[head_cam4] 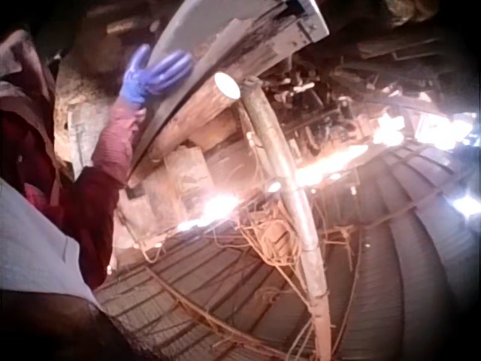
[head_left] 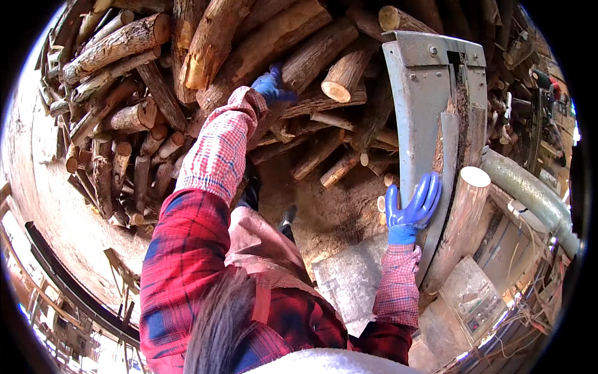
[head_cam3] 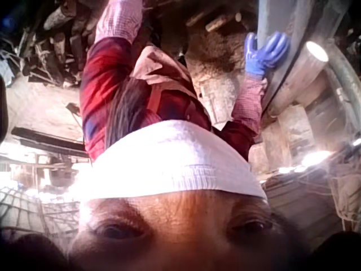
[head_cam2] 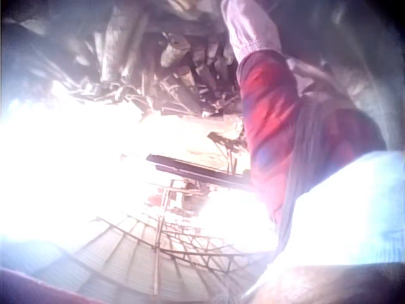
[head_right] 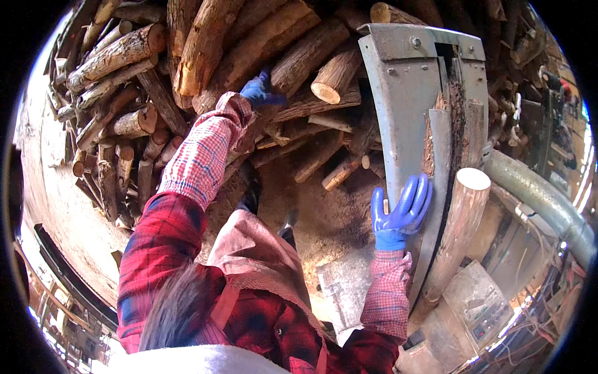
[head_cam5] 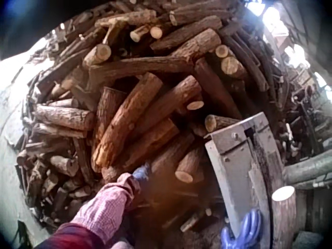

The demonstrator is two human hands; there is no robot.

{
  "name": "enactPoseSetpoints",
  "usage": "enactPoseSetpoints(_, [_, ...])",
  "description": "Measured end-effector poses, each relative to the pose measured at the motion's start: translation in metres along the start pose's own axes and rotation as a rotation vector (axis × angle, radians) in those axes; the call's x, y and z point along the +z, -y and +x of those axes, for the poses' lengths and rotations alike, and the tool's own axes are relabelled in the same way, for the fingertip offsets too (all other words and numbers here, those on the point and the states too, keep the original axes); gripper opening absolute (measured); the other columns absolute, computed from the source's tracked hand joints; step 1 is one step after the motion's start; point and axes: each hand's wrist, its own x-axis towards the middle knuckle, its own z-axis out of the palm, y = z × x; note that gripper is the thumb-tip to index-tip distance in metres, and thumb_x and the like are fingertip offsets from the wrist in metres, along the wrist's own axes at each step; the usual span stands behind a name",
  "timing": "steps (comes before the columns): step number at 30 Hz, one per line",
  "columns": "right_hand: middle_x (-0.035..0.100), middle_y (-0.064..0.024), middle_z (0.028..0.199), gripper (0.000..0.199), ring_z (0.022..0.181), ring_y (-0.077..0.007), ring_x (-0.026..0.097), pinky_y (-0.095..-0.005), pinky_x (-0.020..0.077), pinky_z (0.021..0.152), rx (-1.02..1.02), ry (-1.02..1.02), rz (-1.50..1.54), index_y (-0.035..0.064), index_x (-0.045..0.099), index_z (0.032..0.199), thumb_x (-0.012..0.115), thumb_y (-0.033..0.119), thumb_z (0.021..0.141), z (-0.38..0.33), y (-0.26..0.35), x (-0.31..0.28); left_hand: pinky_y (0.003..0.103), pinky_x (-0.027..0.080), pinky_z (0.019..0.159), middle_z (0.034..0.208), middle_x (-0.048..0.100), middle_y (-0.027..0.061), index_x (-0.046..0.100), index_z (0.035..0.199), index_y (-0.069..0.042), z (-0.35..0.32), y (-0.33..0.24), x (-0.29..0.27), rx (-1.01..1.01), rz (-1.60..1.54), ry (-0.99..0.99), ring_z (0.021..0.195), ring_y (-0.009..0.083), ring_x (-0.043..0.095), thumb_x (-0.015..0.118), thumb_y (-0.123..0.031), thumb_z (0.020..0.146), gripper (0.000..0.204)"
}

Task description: The person picks up logs from a large pile and places them onto a metal processing machine. They handle the logs one at a time, positioning them on the machine's platform before moving to the next log. The task involves repetitive lifting and placement of wood pieces in a workshop environment.

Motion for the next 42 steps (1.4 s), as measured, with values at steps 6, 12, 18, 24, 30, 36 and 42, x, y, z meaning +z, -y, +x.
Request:
enactPoseSetpoints(6, [0.044,-0.0235,0.14,0.066,0.126,-0.0451,0.044,-0.0543,0.0397,0.105,-0.002,-0.031,0.038,-0.003,0.045,0.134,0.069,0.034,0.085,-0.004,-0.006,-0.001,0.04,0.04,0.103,0.131,0.053,0.025,0.032,0.145,-0.003,-0.029,-0.041,-0.026,-0.006,-0.051,0.096,0.124,0.0379,0.051,0.083,-0.058,0.057,0.115])
enactPoseSetpoints(12, [0.045,-0.0225,0.139,0.063,0.125,-0.0441,0.044,-0.0529,0.0387,0.106,-0.002,-0.078,0.114,-0.0013,0.048,0.133,0.067,0.034,0.085,-0.012,-0.014,-0.007,0.04,0.05,0.085,0.12,0.062,0.0186,0.062,0.119,0.001,-0.078,-0.144,-0.062,-0.119,-0.04,0.19,0.106,0.0254,0.061,0.081,-0.044,0.071,0.069])
enactPoseSetpoints(18, [0.046,-0.0235,0.137,0.066,0.124,-0.0442,0.045,-0.0523,0.0372,0.106,0.007,-0.173,0.278,0.0013,0.051,0.131,0.068,0.041,0.081,-0.018,-0.013,-0.015,0.031,0.041,0.101,0.121,0.063,0.0054,0.061,0.126,-0.008,-0.196,-0.083,-0.05,0.332,-0.337,0.234,0.11,0.0137,0.056,0.061,-0.017,0.093,0.034])
enactPoseSetpoints(24, [0.039,-0.0252,0.142,0.1,0.13,-0.0351,0.043,-0.0451,0.0325,0.11,0.126,-0.011,1.379,-0.0048,0.031,0.143,0.081,0.047,0.073,-0.115,0.054,-0.023,0.034,0.046,0.099,0.118,0.065,0.0055,0.057,0.13,-0.007,-0.383,-0.066,0.049,-0.205,-1.484,0.036,0.109,0.0166,0.06,0.06,-0.029,0.094,0.043])
enactPoseSetpoints(30, [0.044,-0.0095,0.138,0.093,0.127,-0.0207,0.043,-0.0361,0.0342,0.109,0.156,0.601,2.286,0.0087,0.023,0.151,0.08,0.021,0.077,-0.132,0.03,-0.124,0.035,0.052,0.086,0.108,0.061,0.0085,0.05,0.127,-0.003,-0.388,-0.176,0.084,0.436,-1.226,-0.359,0.098,0.0205,0.062,0.064,-0.023,0.091,0.043])
enactPoseSetpoints(36, [0.049,-0.0119,0.133,0.086,0.116,-0.0201,0.052,-0.032,0.0461,0.098,-0.118,0.092,1.806,0.0047,0.03,0.146,0.078,0.011,0.075,-0.06,-0.115,-0.168,0.034,0.044,0.1,0.132,0.052,0.0139,0.041,0.139,0.001,-0.424,-0.36,0.057,0.933,-0.28,-0.358,0.116,0.0216,0.054,0.068,-0.046,0.086,0.075])
enactPoseSetpoints(42, [0.046,-0.0215,0.139,0.113,0.125,-0.0334,0.049,-0.038,0.038,0.107,-0.007,0.033,0.86,0.0054,0.024,0.149,0.088,0.037,0.062,-0.01,-0.221,-0.115,0.034,0.039,0.105,0.135,0.052,0.0199,0.038,0.14,0.006,-0.378,-0.299,0.073,0.568,-0.476,-0.408,0.122,0.0266,0.052,0.077,-0.053,0.075,0.097])
